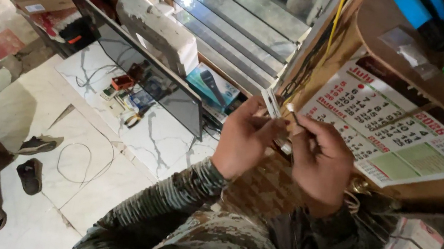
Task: The person is assembling or repairing a small electronic component, likely involving wiring and small connectors.
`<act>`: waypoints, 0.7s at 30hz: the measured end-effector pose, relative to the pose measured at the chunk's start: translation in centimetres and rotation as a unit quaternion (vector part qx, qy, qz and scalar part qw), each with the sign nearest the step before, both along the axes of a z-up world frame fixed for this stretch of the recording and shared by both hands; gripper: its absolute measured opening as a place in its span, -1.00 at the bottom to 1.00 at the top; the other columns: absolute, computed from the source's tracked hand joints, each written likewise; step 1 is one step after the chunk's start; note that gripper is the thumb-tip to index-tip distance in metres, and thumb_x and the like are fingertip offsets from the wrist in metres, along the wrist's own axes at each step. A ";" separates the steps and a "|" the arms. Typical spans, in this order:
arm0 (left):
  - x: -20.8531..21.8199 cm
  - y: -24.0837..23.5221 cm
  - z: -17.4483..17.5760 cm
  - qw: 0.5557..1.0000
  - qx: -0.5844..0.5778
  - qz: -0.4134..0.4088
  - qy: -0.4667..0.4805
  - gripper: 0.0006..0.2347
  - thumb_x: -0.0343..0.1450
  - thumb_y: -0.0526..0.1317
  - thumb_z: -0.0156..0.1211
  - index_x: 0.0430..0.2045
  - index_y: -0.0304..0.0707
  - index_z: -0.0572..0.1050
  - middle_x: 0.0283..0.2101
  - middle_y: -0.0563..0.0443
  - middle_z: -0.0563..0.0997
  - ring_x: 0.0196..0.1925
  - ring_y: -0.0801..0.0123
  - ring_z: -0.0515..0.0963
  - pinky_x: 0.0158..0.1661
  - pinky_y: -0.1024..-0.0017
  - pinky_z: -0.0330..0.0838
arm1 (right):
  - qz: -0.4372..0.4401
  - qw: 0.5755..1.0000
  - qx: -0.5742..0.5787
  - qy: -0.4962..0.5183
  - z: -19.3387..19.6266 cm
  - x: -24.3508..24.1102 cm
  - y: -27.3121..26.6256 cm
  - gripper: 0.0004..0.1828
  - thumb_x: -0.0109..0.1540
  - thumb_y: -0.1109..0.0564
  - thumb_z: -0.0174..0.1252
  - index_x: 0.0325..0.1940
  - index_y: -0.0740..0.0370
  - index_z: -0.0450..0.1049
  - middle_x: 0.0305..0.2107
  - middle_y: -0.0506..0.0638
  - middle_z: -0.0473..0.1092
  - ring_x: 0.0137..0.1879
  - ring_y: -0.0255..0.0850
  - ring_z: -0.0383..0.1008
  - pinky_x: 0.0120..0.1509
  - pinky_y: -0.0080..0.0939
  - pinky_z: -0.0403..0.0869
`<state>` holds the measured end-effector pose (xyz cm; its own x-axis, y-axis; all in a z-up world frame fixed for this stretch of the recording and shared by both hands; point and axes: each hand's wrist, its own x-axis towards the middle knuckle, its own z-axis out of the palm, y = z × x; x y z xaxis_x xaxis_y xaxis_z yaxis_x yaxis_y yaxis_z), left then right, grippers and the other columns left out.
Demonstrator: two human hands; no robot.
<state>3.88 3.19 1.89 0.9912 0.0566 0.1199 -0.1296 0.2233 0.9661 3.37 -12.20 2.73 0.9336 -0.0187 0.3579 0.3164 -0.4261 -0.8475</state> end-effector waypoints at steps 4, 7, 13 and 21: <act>0.6 0.2 -2.9 1.000 -0.018 -0.014 -0.014 -0.82 0.51 -0.36 0.16 -0.08 -0.52 0.42 -0.23 -0.11 0.71 -0.15 0.44 0.72 -0.21 0.46 0.57 | 0.034 0.994 -0.034 -0.101 -0.8 -0.2 0.1 -0.79 0.35 0.26 0.26 0.07 0.32 0.58 -0.16 0.04 0.57 -0.12 -0.31 0.56 -0.04 -0.31 0.51; 0.1 0.3 -2.8 0.998 0.060 -0.006 -0.014 -0.87 0.57 -0.36 0.14 -0.13 -0.55 0.50 -0.25 -0.13 0.72 -0.16 0.43 0.68 -0.18 0.46 0.56 | 0.043 0.991 -0.014 -0.122 -0.6 -0.6 0.4 -0.79 0.35 0.26 0.29 0.08 0.32 0.56 -0.12 0.08 0.58 -0.05 -0.27 0.60 0.03 -0.25 0.55; -1.0 0.3 -0.8 0.997 0.076 -0.015 -0.013 -0.77 0.53 -0.34 0.08 0.05 -0.41 0.47 -0.30 -0.10 0.71 -0.25 0.51 0.67 -0.25 0.50 0.54 | 0.024 0.982 -0.103 -0.159 0.0 -1.0 0.8 -0.75 0.28 0.33 0.31 0.05 0.28 0.59 -0.25 0.14 0.54 -0.18 -0.12 0.60 -0.07 -0.21 0.51; -1.5 0.7 -1.1 0.991 0.128 -0.002 -0.041 -0.84 0.57 -0.25 0.10 -0.10 -0.41 0.49 -0.42 -0.12 0.69 -0.38 0.57 0.58 -0.41 0.50 0.42 | -0.002 0.968 -0.149 -0.203 -0.5 -1.2 1.3 -0.74 0.20 0.33 0.33 -0.02 0.26 0.57 -0.27 0.15 0.51 -0.25 -0.02 0.56 -0.18 -0.14 0.48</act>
<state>2.41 3.88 0.82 0.9775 0.0108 0.2106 -0.2102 -0.0274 0.9773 2.22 -10.87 2.19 0.7144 0.1382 0.6859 0.5957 -0.6345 -0.4926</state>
